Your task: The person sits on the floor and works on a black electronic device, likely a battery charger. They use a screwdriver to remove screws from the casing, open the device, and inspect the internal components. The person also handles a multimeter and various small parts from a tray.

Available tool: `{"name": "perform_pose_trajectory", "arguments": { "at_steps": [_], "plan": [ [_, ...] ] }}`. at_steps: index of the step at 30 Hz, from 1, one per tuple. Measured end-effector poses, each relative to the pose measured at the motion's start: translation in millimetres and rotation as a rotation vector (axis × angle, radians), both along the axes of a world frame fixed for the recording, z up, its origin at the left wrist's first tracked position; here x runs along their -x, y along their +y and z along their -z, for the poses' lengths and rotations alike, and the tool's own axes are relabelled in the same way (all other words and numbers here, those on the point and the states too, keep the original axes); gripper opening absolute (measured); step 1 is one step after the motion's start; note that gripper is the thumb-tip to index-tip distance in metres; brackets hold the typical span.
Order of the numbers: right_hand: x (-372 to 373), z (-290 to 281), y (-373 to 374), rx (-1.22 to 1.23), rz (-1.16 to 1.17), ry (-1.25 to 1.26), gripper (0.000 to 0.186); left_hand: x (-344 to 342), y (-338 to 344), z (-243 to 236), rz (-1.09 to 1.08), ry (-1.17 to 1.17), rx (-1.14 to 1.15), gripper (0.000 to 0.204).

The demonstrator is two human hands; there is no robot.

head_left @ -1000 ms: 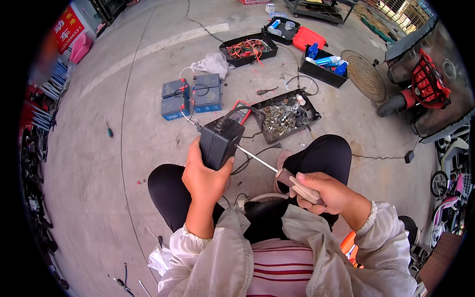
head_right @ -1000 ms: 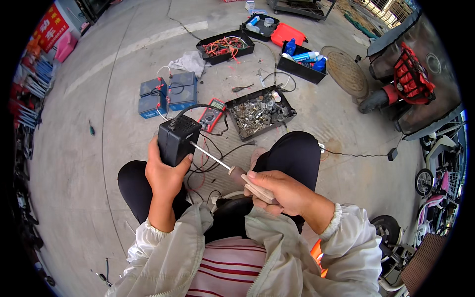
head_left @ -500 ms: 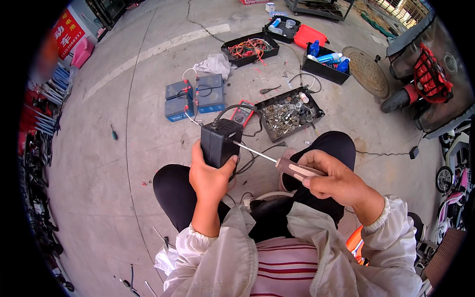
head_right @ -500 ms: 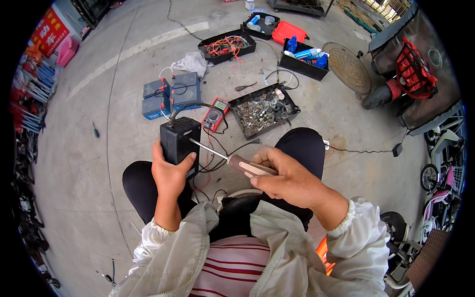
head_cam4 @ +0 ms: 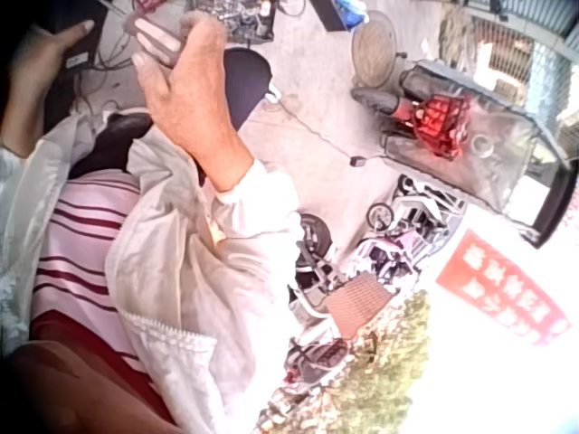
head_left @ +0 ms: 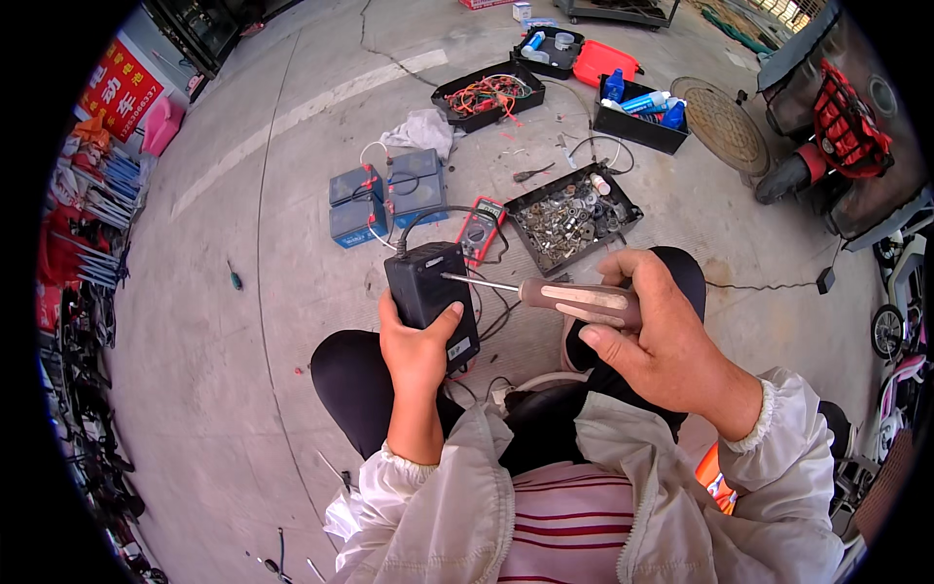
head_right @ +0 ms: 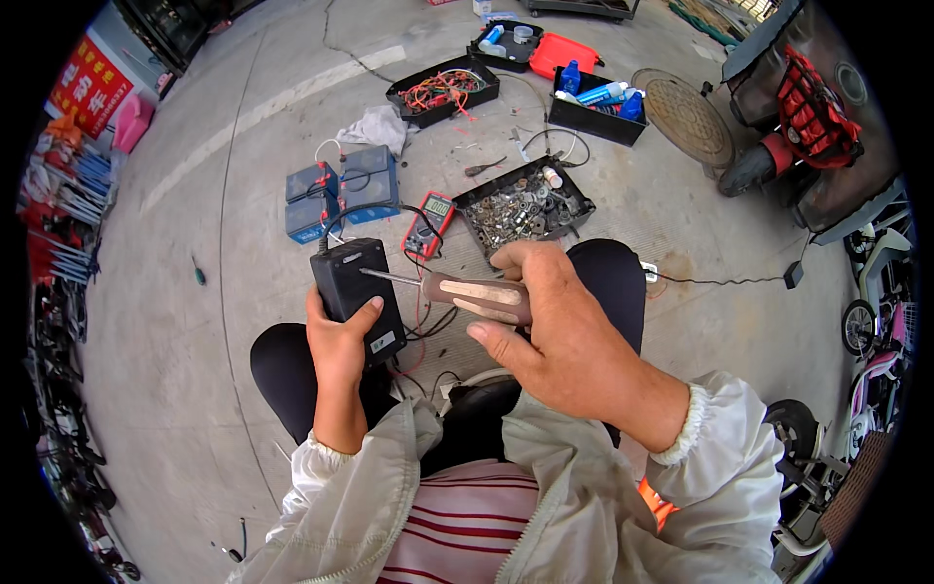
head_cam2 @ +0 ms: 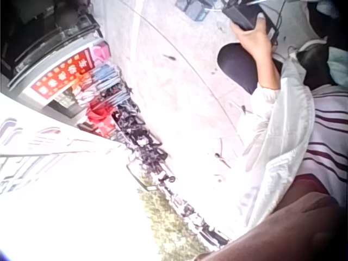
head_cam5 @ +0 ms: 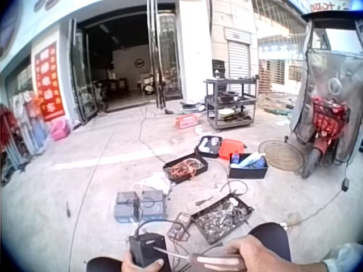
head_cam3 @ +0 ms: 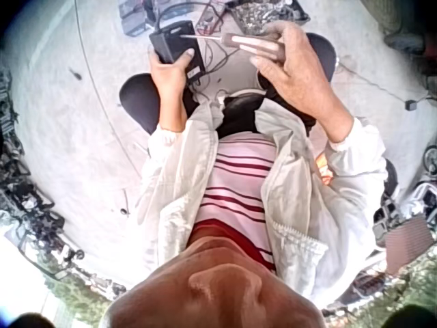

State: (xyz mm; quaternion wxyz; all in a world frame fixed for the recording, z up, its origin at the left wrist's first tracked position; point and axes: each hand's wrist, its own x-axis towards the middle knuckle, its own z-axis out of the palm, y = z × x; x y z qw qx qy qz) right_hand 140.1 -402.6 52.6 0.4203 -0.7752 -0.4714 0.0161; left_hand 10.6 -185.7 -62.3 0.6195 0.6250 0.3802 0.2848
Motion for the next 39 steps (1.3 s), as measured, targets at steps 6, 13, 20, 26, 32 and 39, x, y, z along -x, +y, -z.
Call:
{"name": "perform_pose_trajectory", "arguments": {
  "at_steps": [6, 13, 20, 26, 32, 39],
  "plan": [
    [-8, -10, -4, 0.174, 0.044, -0.064, 0.034, -1, -4, 9, 0.006, -0.017, -0.069, 0.067],
    [-2, -16, 2, 0.058, 0.002, 0.312, 0.03, -2, -4, -2, -0.053, 0.049, -0.034, 0.066],
    [-15, -17, 6, 0.136, 0.073, 0.187, 0.029, 1, -3, 10, -0.028, 0.053, -0.141, 0.064],
    [-11, -11, 6, 0.094, -0.009, -0.113, 0.032, -1, -3, 7, -0.055, 0.039, -0.066, 0.062],
    [-20, -20, 4, 0.269, 0.165, 0.466, 0.026, 2, -5, 8, -0.058, 0.076, -0.193, 0.061],
    [-12, -7, -3, 0.124, 0.001, 0.021, 0.029, 0, -5, 4, -0.079, 0.102, -0.236, 0.064]
  ]
}}
